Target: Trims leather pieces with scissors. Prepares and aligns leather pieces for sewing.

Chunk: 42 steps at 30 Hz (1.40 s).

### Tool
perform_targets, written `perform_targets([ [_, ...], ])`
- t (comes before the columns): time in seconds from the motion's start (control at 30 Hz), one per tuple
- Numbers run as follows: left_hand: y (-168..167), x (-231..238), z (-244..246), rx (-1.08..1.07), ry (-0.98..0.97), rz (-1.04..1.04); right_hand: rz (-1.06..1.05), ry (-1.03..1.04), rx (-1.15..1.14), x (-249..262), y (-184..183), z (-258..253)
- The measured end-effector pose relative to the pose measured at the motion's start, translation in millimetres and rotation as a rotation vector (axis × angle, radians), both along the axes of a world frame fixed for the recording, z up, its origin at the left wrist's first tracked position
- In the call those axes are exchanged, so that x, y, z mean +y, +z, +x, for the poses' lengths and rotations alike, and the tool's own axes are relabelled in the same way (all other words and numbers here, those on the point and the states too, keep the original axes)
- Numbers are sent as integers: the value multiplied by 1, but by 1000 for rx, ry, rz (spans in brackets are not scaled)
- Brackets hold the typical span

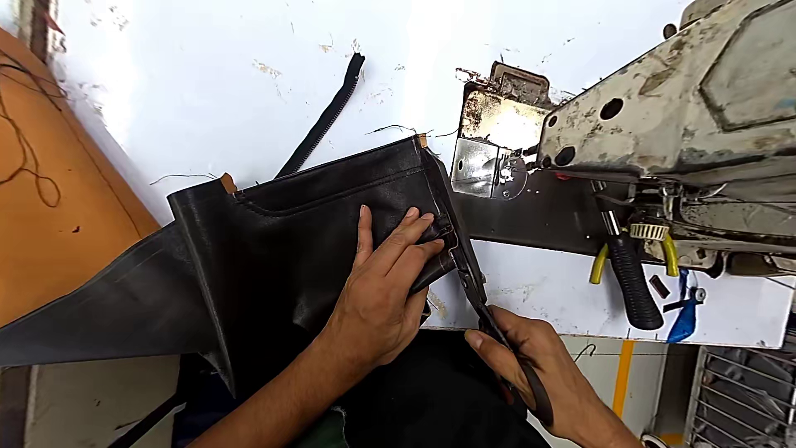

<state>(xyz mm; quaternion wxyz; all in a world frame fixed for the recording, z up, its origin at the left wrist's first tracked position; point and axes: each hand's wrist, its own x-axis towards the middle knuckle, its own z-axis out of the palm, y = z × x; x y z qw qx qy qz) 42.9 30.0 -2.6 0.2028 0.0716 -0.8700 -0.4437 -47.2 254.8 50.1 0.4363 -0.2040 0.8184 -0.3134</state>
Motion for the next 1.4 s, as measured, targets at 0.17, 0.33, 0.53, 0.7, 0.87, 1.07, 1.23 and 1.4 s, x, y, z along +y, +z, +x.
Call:
perform_targets([
  [0.17, 1, 0, 0, -5, 5, 32, -27, -19, -70, 1, 2, -3],
  [0.33, 7, -3, 2, 10, 7, 105, -24, -41, -155, -10, 2, -7],
  [0.53, 9, -5, 7, 36, -7, 163, 3, -70, -143, -32, 3, -17],
  [0.7, 10, -7, 8, 25, -12, 179, 14, -88, -115, -34, 2, -15],
  [0.87, 10, -6, 8, 25, -10, 180, -5, -105, -106, -35, 2, -13],
  [1.07, 11, -7, 9, 16, -8, 174, -10, -122, -118, -37, -1, -9],
  [1.23, 10, -8, 9, 7, -10, 151, 44, -182, -177, -43, -2, -8],
  [1.4, 11, -16, 15, -14, -82, 89, 39, -192, -224, -28, 0, -9],
])
